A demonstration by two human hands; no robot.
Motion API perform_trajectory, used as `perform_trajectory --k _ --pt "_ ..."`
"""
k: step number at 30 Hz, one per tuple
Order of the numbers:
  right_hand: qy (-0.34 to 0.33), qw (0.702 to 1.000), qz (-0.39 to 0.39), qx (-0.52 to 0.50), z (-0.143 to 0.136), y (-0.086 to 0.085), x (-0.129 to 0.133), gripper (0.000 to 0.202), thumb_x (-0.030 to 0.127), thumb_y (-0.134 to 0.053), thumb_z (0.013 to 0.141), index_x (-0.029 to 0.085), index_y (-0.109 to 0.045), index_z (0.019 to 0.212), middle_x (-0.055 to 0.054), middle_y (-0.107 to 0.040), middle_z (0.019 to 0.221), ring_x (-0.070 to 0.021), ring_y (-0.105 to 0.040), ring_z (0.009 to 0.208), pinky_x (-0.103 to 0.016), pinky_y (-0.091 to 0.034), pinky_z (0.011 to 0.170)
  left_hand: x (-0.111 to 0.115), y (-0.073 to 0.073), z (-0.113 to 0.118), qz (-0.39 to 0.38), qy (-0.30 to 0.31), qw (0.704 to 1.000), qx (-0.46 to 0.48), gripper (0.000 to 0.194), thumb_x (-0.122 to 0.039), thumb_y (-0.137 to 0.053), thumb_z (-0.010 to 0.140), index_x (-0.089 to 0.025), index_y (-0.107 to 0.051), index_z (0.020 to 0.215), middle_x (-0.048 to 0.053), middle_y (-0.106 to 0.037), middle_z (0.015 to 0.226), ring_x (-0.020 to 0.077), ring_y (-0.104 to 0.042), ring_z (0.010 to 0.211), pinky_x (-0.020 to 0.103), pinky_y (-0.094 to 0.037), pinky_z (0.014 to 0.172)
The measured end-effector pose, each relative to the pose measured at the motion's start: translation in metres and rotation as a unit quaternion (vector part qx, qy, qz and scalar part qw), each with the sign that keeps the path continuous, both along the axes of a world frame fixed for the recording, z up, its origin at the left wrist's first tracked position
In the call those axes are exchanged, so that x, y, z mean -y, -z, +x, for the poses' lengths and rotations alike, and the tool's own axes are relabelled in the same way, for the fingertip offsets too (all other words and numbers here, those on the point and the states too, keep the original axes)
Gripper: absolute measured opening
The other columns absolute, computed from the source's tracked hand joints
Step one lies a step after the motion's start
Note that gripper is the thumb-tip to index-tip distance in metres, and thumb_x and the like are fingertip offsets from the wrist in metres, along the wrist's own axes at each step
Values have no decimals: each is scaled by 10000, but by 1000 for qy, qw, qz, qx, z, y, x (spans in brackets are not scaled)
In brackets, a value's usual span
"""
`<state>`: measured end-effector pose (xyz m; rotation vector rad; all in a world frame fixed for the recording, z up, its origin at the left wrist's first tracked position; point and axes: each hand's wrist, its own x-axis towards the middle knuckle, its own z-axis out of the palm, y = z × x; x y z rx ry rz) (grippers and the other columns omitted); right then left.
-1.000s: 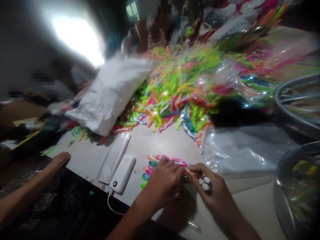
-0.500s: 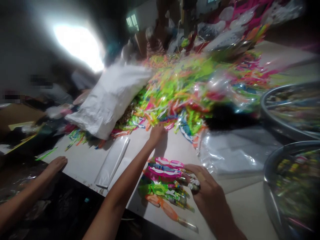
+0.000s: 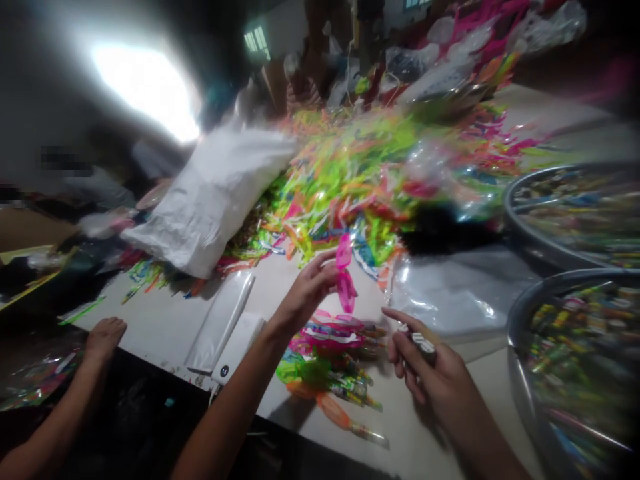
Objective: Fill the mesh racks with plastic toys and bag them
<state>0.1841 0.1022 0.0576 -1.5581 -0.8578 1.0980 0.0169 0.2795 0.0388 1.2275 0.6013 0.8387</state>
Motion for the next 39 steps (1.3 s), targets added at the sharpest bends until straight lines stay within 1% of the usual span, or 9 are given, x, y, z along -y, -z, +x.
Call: perform_trajectory --k 2,4,9,12,15,18,22,31,39 --pt "19 999 21 -21 -1 -10 1 619 599 -697 921 197 -610 1384 -21 -647 762 -118 -526 517 -186 -342 356 26 -10 -1 -111 36 986 120 475 -307 -690 910 -192 -575 1356 27 -666 955 130 -679 756 273 -577 764" --pt "28 999 28 -23 0 -16 2 571 603 -705 915 214 -622 1325 -20 -645 763 -126 -548 526 -176 -349 341 47 -16 0 -171 59 969 165 416 -304 -685 933 -198 -607 1328 12 -647 935 117 -682 721 254 -585 720" --pt "-10 1000 -1 16 11 -16 10 521 625 -723 894 263 -669 1265 13 -597 732 -97 -467 471 -175 -362 340 81 -21 2 -175 49 976 124 358 -375 -689 980 -200 -641 1289 -15 -628 817 96 -644 572 196 -509 525" --pt "-8 997 -2 70 12 -22 16 526 617 -702 914 305 -686 1338 -5 -657 788 -90 -472 482 -184 -371 382 97 -28 -5 -90 18 996 19 297 -407 -660 1010 -208 -686 1229 -27 -626 734 72 -586 552 163 -455 506" --pt "0 991 18 131 6 -36 20 452 589 -680 941 341 -718 1316 -26 -726 919 -140 -641 689 -194 -487 528 108 -34 -13 80 -18 991 -101 220 -389 -627 1039 -251 -717 1184 -4 -729 869 109 -685 732 175 -510 599" --pt "9 986 37 165 -1 -48 21 354 560 -659 966 338 -747 1226 -21 -743 993 -182 -694 910 -243 -576 791 115 -32 -17 302 -46 937 -169 219 -287 -593 1060 -246 -677 1258 46 -772 1183 179 -743 1039 254 -587 830" --pt "9 978 68 198 -3 -51 23 303 532 -652 981 293 -747 1141 -31 -745 1014 -194 -699 895 -287 -596 860 119 -29 -18 465 -70 858 -206 278 -156 -536 1063 -194 -606 1329 81 -775 1209 202 -759 1071 297 -608 873" --pt "-43 964 104 239 7 -46 28 235 442 -665 999 292 -747 1161 -12 -707 846 -159 -688 767 -199 -522 562 120 -37 -17 599 -135 746 -257 215 -174 -638 1014 -148 -671 1225 48 -798 946 181 -758 813 280 -554 718" --pt "-80 954 98 271 9 -45 27 240 396 -647 1013 279 -754 1193 2 -650 792 -123 -673 754 -149 -481 524 119 -32 -21 624 -118 728 -258 322 -149 -670 981 -125 -682 1303 39 -784 936 185 -717 785 306 -540 702"
